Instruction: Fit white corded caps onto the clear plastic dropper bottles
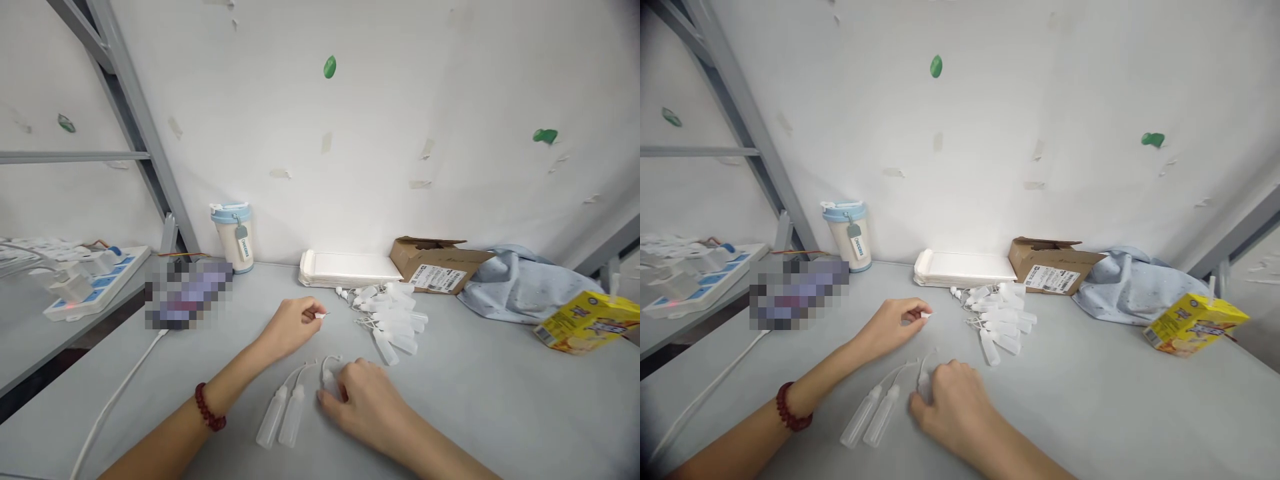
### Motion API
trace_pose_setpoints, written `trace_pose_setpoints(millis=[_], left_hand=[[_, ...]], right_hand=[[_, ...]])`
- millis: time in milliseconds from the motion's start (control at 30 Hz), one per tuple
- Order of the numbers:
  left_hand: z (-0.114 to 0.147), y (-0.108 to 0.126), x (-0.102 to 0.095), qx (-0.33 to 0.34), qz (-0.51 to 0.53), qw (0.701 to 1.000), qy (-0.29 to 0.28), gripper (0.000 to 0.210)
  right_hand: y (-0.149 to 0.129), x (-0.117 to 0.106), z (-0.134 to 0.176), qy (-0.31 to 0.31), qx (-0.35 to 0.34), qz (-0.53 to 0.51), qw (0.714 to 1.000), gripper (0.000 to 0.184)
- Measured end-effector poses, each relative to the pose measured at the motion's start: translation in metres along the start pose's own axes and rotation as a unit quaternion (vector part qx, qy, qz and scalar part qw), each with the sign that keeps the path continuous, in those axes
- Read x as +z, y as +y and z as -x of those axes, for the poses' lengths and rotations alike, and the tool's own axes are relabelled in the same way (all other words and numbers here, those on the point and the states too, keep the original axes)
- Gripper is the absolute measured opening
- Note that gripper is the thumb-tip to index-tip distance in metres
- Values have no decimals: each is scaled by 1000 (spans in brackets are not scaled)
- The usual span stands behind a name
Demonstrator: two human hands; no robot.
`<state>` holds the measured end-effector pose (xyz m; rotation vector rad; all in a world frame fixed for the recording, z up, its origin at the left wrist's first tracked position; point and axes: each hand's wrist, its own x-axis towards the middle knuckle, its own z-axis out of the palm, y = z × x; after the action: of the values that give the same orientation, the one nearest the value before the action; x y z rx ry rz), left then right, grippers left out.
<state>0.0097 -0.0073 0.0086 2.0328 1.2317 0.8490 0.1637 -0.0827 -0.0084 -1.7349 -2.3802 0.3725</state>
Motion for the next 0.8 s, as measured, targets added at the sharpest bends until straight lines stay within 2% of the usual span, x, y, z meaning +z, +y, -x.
trace_pose_setpoints(millis=[100, 200, 333, 433, 567, 700, 800], left_hand=[[-1, 4, -3, -86, 137, 987, -1, 10], [0, 9, -6, -144, 250, 957, -9, 16], [5, 15, -8, -155, 326, 933, 2, 21], [9, 21, -8, -114, 335, 935, 26, 23], [13, 29, -4, -63, 310, 949, -5, 25], [13, 29, 2, -59, 257, 965, -3, 24], [13, 27, 2, -73, 251, 965, 0, 24]], right_hand=[[7, -4, -4, 15, 16, -11, 1000, 38], [14, -10, -10, 50, 26, -50, 997, 42], [20, -16, -16, 101, 18, -94, 990, 42], [23, -17, -18, 126, 22, -95, 987, 41], [26, -14, -20, 154, 4, -83, 985, 38], [26, -9, -18, 203, -41, -79, 975, 39], [25, -5, -16, 232, -63, -77, 968, 39]])
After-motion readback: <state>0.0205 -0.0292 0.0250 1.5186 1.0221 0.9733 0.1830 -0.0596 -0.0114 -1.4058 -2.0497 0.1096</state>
